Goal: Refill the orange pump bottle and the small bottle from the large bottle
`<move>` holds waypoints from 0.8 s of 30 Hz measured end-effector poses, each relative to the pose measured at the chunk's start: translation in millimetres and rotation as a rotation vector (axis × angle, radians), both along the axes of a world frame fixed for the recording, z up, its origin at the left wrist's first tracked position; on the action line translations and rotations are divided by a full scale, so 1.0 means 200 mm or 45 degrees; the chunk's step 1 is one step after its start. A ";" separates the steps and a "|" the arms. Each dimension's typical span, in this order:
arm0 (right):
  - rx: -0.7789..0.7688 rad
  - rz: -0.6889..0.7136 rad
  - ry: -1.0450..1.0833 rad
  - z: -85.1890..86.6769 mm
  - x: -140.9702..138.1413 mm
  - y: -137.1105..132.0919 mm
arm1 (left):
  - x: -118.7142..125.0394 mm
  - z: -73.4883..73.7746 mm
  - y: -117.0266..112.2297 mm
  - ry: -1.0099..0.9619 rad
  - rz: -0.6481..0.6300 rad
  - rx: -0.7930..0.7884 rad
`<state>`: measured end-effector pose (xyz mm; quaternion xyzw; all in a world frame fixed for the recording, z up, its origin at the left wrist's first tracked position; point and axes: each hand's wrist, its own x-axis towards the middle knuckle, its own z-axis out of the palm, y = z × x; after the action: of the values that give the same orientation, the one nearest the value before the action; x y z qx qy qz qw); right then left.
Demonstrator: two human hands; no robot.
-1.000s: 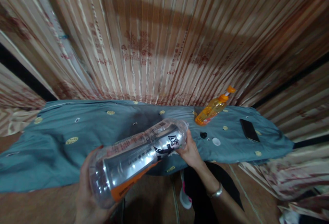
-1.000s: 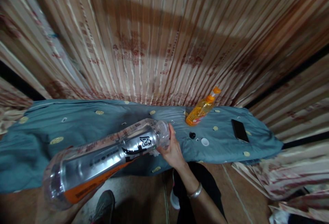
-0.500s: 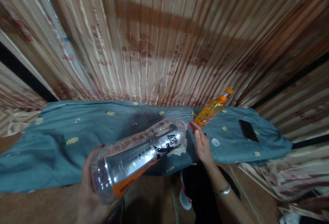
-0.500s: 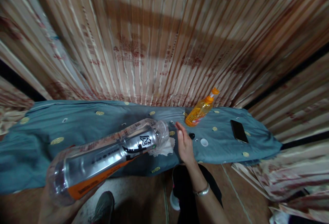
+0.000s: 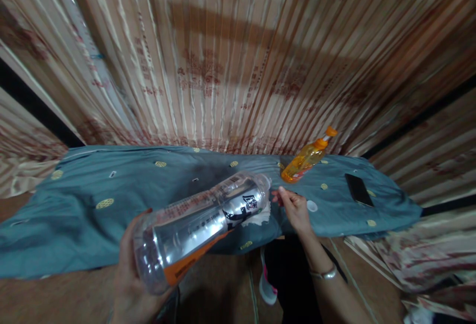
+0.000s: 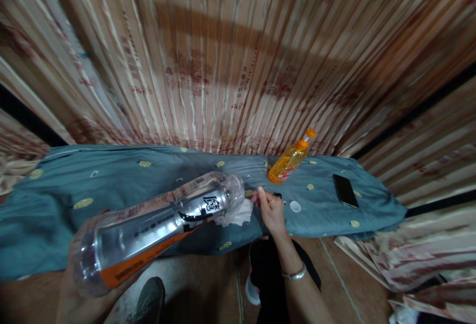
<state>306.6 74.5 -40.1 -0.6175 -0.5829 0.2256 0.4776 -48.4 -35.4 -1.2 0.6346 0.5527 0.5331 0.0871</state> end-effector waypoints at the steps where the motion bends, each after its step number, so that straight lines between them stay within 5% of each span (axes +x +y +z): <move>1: 0.004 -0.004 0.013 0.00 0.00 0.00 | 0.00 0.00 0.00 -0.044 -0.003 -0.010; 8: 0.056 0.086 0.155 -0.02 -0.02 0.00 | -0.03 -0.01 0.01 0.027 -0.027 0.001; 18: 0.018 0.522 0.261 -0.05 -0.04 -0.01 | -0.02 -0.01 0.00 -0.025 -0.017 -0.018; 24: -0.040 0.512 0.165 -0.04 -0.11 -0.04 | 0.00 -0.01 -0.01 -0.131 0.060 -0.106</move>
<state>285.4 67.3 -48.3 -0.4803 -0.6589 0.3646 0.4497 -49.1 -37.8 -3.9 0.5890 0.5840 0.5434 0.1292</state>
